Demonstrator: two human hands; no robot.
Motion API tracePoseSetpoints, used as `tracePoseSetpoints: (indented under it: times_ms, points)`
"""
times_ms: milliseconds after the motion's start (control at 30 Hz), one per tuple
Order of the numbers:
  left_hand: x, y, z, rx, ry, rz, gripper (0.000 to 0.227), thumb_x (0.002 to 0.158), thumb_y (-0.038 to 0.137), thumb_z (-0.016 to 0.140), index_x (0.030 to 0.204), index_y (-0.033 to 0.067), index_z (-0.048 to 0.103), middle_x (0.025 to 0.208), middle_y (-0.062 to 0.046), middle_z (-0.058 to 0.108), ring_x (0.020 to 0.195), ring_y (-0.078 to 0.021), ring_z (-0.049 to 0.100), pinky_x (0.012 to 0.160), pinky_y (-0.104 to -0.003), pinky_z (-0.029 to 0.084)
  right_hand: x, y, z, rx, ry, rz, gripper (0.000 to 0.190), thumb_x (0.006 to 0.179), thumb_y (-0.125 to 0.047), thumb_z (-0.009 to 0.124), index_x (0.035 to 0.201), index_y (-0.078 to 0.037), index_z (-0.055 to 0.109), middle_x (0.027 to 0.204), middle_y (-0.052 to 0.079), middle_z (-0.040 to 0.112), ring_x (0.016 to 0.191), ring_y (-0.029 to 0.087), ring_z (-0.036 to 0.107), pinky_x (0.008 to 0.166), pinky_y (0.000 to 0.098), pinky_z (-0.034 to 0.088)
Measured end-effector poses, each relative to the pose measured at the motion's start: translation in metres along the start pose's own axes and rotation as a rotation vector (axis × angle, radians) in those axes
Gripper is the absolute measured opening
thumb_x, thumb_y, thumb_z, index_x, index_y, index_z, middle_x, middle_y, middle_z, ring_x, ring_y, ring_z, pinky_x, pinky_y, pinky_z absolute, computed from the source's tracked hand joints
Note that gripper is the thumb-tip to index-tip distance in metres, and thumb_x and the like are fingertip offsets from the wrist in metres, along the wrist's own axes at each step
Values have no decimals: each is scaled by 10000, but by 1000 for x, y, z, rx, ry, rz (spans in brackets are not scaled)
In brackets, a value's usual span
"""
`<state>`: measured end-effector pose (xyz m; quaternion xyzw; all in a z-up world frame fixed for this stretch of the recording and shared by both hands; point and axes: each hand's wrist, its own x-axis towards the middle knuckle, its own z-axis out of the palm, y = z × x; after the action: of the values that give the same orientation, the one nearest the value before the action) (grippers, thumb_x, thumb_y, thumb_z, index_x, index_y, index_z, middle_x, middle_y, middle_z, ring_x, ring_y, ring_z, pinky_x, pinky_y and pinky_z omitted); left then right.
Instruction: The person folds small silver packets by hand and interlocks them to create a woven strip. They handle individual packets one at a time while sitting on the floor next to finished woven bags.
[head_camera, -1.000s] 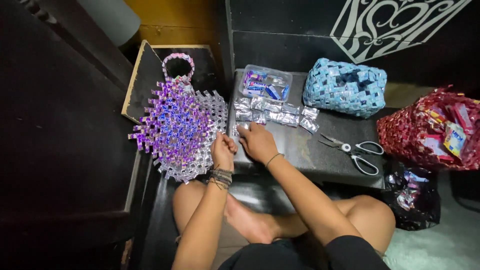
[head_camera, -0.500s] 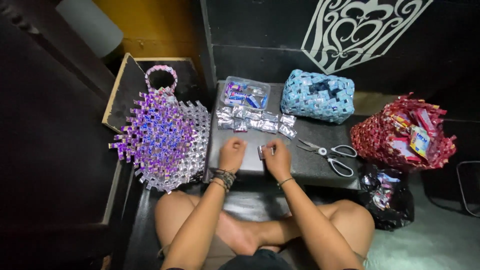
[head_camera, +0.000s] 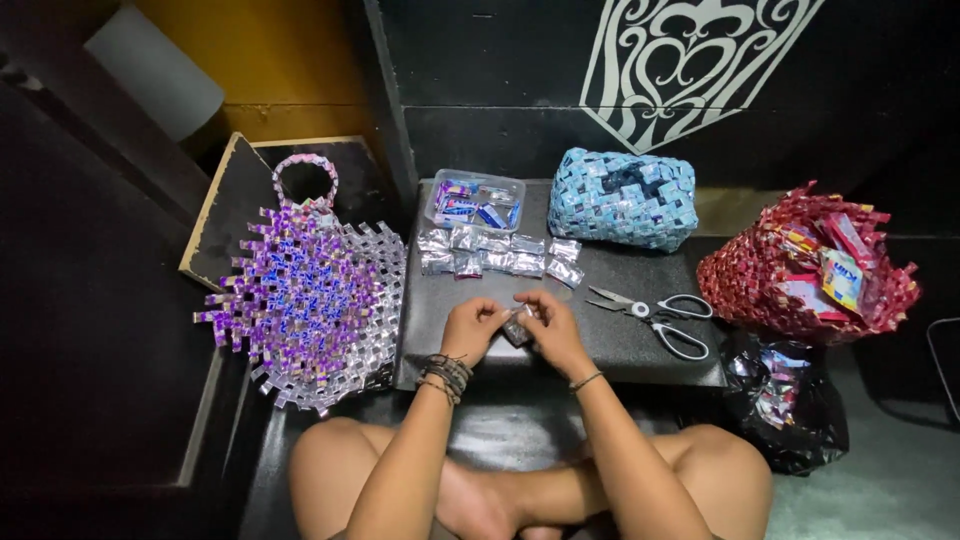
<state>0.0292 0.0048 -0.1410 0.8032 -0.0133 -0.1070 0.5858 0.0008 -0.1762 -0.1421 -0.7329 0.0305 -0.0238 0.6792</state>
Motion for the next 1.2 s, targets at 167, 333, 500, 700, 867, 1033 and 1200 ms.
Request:
tracePoseSetpoints:
  times_ms: [167,333,500,700,867,1033,1200]
  points:
    - [-14,10,-4,-85,-48,52,238,886,215,804,1016,27,735,797,-83,705,788,-147,657,734,-314,546,2,-13,2,-126,-19,29,314,892,-75,727,1201,-124,761,834,42,735,730,105,637,691,257,537]
    - [-21,42,-8,-48,-53,-22,424,843,283,848,1122,-7,719,883,-80,742,825,-141,688,790,-318,567,5,-6,7,131,75,45,358,925,-17,677,1283,-19,663,843,74,704,728,134,688,687,234,550]
    - [0,3,-6,24,-47,12,228,868,300,796,935,83,790,716,-39,701,751,-140,637,694,-308,522,-1,-13,9,270,77,85,308,939,-122,717,1231,-27,692,817,-40,644,733,37,634,688,155,506]
    - [-15,4,-15,-114,-66,113,231,987,226,708,932,8,765,730,-132,725,736,-197,698,728,-346,564,-7,-26,-7,251,-81,102,347,893,-123,774,1222,-20,733,834,-7,655,776,71,650,750,216,559]
    - [-18,7,-15,-110,-53,113,244,1007,239,679,984,12,764,767,-130,731,756,-181,692,742,-355,568,-4,-8,-1,186,-37,85,273,838,-58,835,1091,6,755,774,15,635,721,83,637,696,218,544]
    - [-24,17,-11,-98,-57,113,267,816,173,844,977,-12,739,726,-46,614,701,-126,596,718,-304,531,-7,-11,4,162,0,64,253,824,-56,859,1026,10,722,759,18,615,691,88,660,665,203,537]
    - [-26,18,-11,4,-11,141,162,851,162,818,915,21,771,661,-68,629,647,-126,612,623,-277,512,-7,-6,4,190,-10,11,340,824,-45,852,1101,-1,660,804,41,618,743,131,725,712,227,580]
